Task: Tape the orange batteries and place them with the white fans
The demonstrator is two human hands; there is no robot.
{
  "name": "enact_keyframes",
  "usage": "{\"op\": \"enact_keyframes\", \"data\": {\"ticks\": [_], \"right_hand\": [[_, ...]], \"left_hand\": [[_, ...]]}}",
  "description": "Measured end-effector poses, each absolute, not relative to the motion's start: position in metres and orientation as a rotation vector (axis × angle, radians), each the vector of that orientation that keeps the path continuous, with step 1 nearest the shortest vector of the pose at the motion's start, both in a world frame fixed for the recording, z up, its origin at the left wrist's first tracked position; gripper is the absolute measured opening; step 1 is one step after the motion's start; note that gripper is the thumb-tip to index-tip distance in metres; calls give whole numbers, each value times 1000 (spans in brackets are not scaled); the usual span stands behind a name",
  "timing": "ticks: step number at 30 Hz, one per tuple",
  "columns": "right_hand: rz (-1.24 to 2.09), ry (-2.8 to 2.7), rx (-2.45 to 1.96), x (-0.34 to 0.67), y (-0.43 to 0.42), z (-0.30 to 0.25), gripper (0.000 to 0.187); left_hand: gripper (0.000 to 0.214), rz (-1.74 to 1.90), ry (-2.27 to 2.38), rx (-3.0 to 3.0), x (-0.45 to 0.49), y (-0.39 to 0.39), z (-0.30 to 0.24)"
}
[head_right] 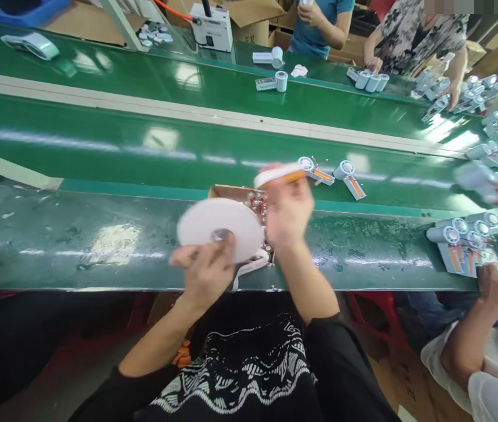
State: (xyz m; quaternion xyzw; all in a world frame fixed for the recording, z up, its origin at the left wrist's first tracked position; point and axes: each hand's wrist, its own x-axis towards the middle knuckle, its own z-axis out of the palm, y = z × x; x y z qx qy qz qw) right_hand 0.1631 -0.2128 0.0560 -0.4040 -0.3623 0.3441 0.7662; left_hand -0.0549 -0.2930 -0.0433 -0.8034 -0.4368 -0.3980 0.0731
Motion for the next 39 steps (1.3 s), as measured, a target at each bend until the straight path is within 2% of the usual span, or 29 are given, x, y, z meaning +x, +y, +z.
{"op": "enact_keyframes", "data": {"ticks": [2, 4, 7, 9, 11, 14, 17, 21, 30, 39], "right_hand": [[450, -730, -690, 213, -197, 84, 9], [423, -720, -682, 257, -187, 92, 11], [612, -697, -935, 292, -184, 54, 51], [642, -634, -1084, 297, -188, 10, 57], [691, -578, -1231, 296, -196, -31, 72], [722, -580, -1360, 296, -208, -66, 87], [738, -635, -1395, 300, -211, -77, 85], [826, -640, -1431, 307, -210, -78, 86], [918, -612, -1484, 313, -208, -79, 77], [972, -668, -1447, 306, -210, -79, 81]], "left_hand": [[66, -1151, -1330, -2398, -81, -287, -45], [70, -1158, -1591, -2198, -120, -268, -51], [74, -1014, -2023, -2040, -184, -233, -69], [74, -830, -2202, -2167, -212, -215, -85], [78, -735, -2249, -2294, -221, -208, -99], [76, -862, -2146, -2328, -218, -210, -110], [58, -1136, -2025, -2266, -219, -214, -110], [47, -1395, -2071, -2113, -227, -211, -107], [34, -1316, -1979, -2084, -223, -210, -103], [36, -1329, -2006, -2092, -233, -210, -108]]}}
